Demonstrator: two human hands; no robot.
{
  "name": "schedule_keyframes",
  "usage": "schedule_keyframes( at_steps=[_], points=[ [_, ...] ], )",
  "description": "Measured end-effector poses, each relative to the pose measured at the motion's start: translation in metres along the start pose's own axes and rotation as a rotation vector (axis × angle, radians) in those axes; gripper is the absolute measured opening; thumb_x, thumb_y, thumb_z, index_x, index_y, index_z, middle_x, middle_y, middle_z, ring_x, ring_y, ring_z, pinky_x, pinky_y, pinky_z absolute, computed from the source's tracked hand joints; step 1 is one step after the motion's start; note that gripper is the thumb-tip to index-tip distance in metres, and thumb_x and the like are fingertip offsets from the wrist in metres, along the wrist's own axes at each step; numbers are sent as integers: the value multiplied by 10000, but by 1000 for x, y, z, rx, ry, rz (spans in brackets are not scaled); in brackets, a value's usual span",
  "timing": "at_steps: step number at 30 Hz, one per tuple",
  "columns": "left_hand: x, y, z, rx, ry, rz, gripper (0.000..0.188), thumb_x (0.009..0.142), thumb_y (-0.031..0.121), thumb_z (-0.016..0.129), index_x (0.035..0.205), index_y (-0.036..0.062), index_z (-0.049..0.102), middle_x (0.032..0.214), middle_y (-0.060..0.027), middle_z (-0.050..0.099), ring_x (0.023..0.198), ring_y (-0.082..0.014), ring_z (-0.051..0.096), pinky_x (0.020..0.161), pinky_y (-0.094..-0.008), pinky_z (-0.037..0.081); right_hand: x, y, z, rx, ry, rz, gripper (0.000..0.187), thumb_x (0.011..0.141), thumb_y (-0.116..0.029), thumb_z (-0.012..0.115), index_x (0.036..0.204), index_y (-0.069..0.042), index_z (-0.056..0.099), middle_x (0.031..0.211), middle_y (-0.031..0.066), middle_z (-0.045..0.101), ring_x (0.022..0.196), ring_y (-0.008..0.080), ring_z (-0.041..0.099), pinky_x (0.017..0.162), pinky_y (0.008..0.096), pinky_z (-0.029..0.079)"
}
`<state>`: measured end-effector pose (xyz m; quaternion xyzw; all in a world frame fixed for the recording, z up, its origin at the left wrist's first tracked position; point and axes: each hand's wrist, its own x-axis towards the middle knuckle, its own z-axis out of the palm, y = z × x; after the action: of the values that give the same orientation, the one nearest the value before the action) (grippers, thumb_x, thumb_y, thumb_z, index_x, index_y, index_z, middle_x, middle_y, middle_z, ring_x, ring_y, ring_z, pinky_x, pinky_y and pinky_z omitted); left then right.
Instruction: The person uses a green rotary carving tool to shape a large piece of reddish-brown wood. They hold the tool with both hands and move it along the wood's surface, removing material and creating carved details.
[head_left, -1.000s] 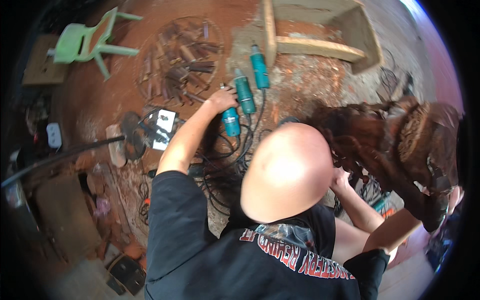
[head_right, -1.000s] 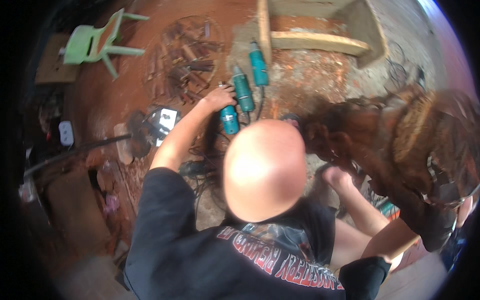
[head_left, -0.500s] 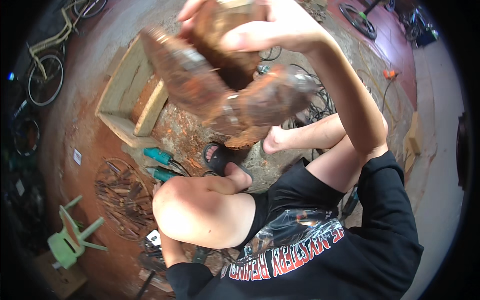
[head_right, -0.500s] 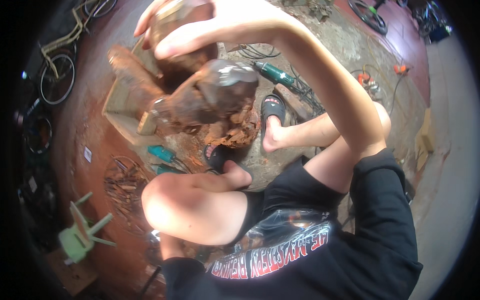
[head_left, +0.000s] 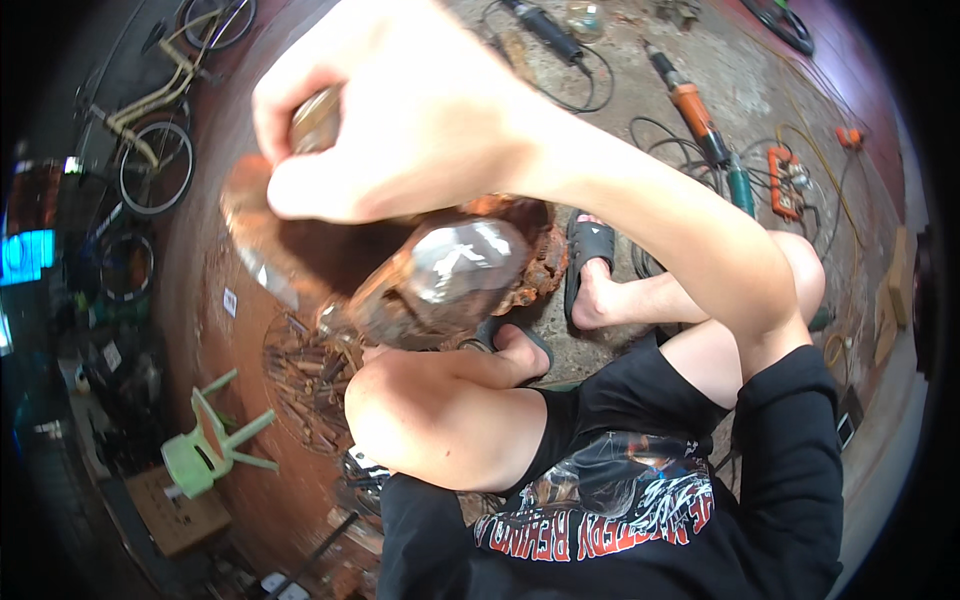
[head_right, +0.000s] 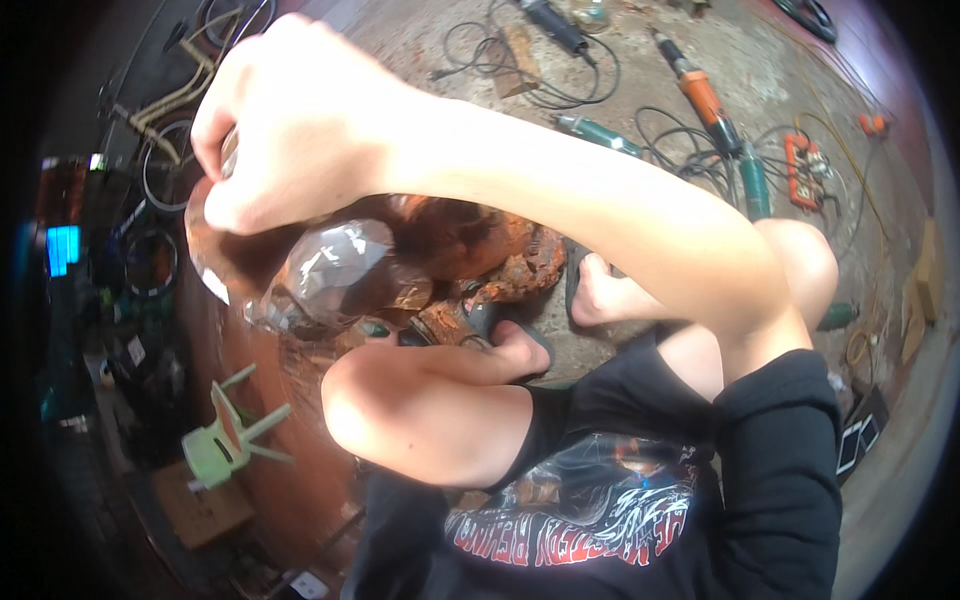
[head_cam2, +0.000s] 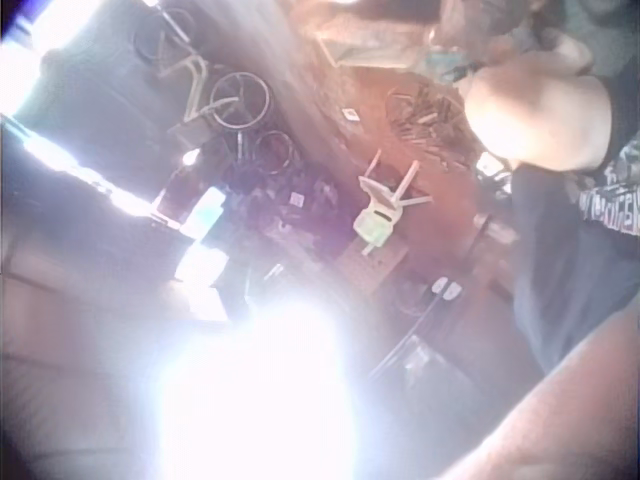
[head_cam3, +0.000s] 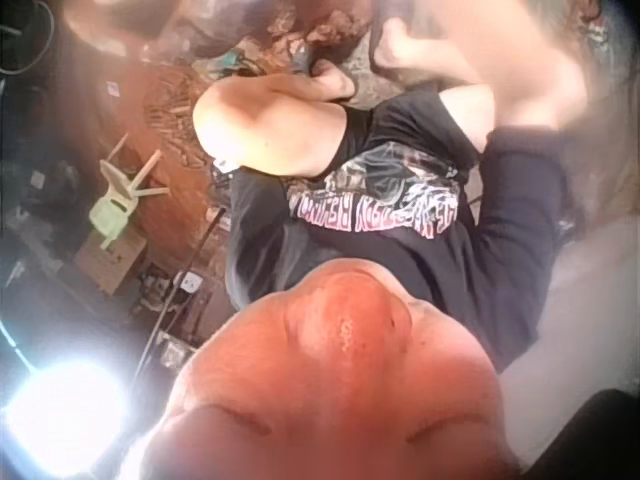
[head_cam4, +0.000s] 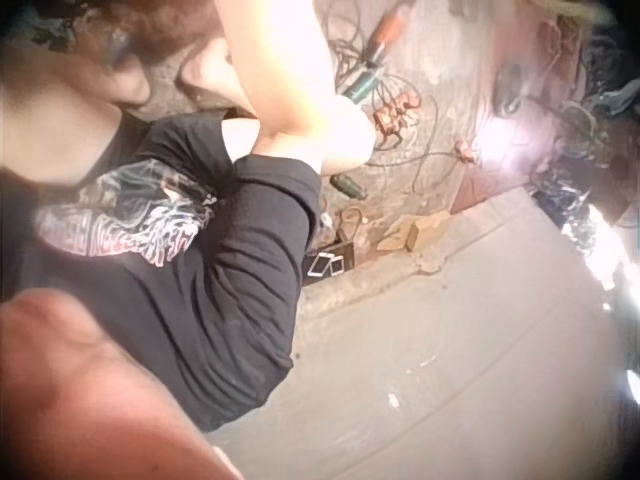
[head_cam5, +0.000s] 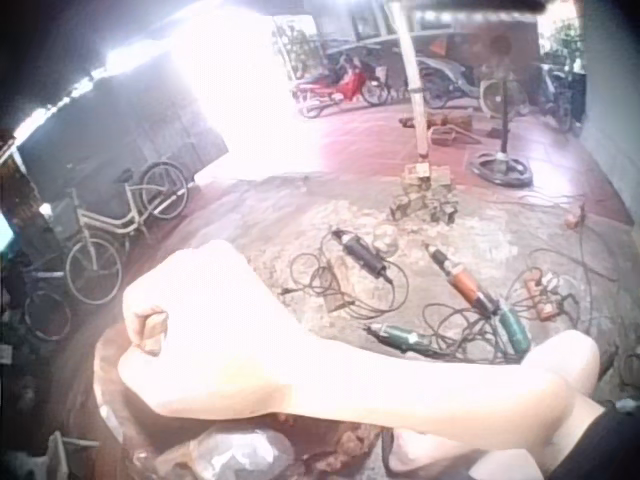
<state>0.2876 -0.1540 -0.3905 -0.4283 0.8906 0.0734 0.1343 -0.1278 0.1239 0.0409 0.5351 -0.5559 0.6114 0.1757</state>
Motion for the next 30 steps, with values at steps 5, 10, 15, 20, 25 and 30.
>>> schedule_keyframes(
  at_steps=[5,10,15,20,25,30],
  points=[
    [11,40,13,-104,46,-299,834,907,558,772,1481,21,495,1257,-201,746,1148,-345,730,945,-484,594,2,6,3,-152,104,161,150,829,-202,720,784,-58,723,730,108,740,605,279,663,649,401,556],
    [129,66,-58,-97,-122,-519,952,904,597,772,1558,-3,431,1296,-198,749,1169,-344,744,951,-464,616,28,34,-4,-179,-144,514,223,981,-138,635,1139,-3,716,1147,175,714,1053,293,659,986,395,494],
    [115,47,-58,-364,-121,-606,992,840,613,769,1583,33,459,1436,-242,670,1328,-377,659,1120,-462,526,5,45,3,-183,-281,432,267,1004,-160,600,1175,19,700,1177,199,705,1087,300,658,1004,403,496],
    [75,44,-51,-981,137,-496,756,885,534,711,1422,17,589,1230,-233,733,1065,-324,747,908,-417,610,-10,39,-7,-216,-300,385,313,1027,-181,565,1212,42,683,1208,223,696,1122,308,656,1022,411,498],
    [4,29,-86,-2568,8,12,596,995,497,575,1372,35,579,800,-83,637,547,-153,527,525,-284,444,-28,38,-23,-213,-255,401,360,1050,-203,530,1249,64,666,1238,248,687,1157,316,655,1040,420,500],
    [-53,60,-163,-3374,-126,664,727,1021,557,590,1502,26,465,754,-29,571,459,-122,341,477,-302,320,-43,20,-64,-192,-84,456,407,1073,-224,496,1286,86,650,1268,272,678,1192,323,654,1058,428,502]
  ],
)
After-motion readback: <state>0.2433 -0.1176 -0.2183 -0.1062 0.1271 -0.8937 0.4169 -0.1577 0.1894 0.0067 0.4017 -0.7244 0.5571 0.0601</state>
